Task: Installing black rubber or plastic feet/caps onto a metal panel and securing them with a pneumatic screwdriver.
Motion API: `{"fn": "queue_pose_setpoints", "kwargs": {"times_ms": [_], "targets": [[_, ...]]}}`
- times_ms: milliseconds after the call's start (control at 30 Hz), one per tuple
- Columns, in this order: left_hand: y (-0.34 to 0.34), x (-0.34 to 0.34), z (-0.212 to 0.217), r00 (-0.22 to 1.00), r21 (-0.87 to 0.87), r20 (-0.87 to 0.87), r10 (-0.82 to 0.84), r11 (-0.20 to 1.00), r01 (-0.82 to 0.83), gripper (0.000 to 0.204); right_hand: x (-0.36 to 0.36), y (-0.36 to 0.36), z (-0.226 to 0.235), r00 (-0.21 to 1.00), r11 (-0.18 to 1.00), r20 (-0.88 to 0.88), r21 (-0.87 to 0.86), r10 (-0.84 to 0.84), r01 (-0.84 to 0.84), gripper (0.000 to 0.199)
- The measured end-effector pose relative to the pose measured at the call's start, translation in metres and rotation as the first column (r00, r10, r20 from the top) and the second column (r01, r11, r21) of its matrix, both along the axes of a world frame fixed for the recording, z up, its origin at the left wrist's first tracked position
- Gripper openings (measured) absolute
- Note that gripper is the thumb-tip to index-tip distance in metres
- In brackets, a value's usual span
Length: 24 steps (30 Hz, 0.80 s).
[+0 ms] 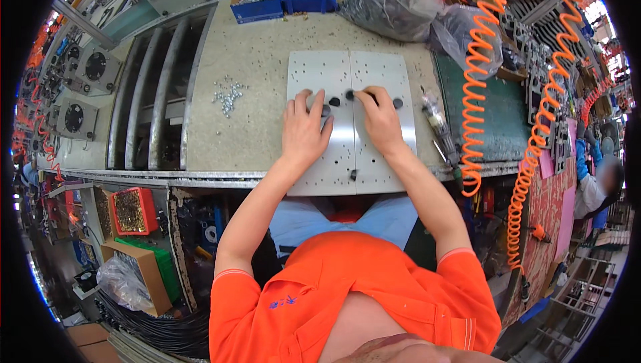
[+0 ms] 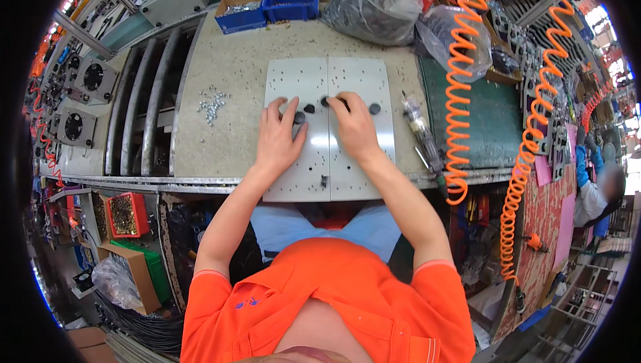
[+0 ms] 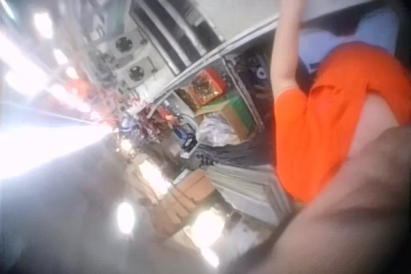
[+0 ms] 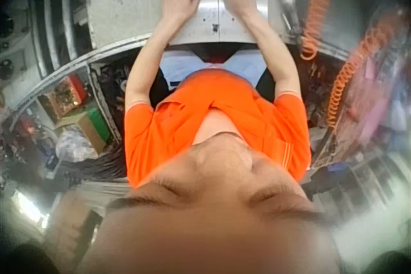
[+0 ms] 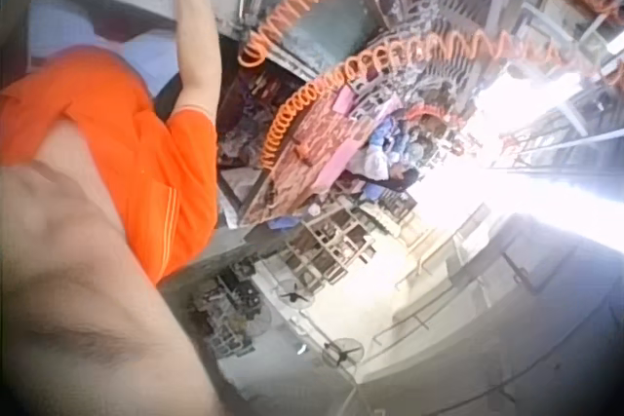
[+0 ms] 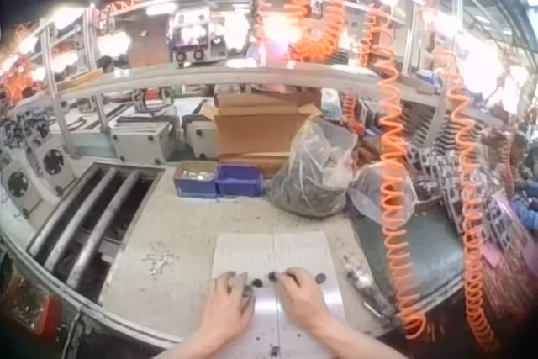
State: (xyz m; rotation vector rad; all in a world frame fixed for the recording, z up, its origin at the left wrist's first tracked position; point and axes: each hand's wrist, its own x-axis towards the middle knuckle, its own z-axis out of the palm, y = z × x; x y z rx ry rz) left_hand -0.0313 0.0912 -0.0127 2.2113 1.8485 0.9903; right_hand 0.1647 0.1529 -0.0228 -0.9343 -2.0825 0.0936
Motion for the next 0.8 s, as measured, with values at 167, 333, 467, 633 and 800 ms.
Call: {"fn": "queue_pose_setpoints", "kwargs": {"times_ms": [167,333,467,633,800], "targets": [[-0.051,0.034,0.021,0.985,0.111,0.173,0.012,0.993,-0.032,0.050,0.000,0.007,-0.011,0.999,0.993,-0.031,-0.113,-0.025,0.022,0.033],[-0.113,-0.005,-0.003,0.930,0.195,0.368,0.013,0.977,-0.091,0.034,0.009,-0.001,0.002,0.997,0.999,0.077,-0.042,-0.030,0.033,0.029],[-0.217,0.003,-0.103,0.852,-0.038,0.176,-0.493,0.861,0.506,0.041,0.032,-0.028,0.039,0.988,0.995,-0.142,-0.090,-0.052,0.039,0.019],[-0.227,0.012,-0.203,0.875,-0.531,-0.274,-0.399,0.821,0.209,0.046,0.103,-0.099,0.026,0.765,0.937,-0.545,-0.251,-0.344,0.242,0.014],[-0.215,0.013,-0.175,0.814,-0.632,-0.247,-0.527,0.724,0.277,0.031,0.145,-0.166,0.017,0.801,0.916,-0.462,-0.309,-0.381,0.257,0.016]]}}
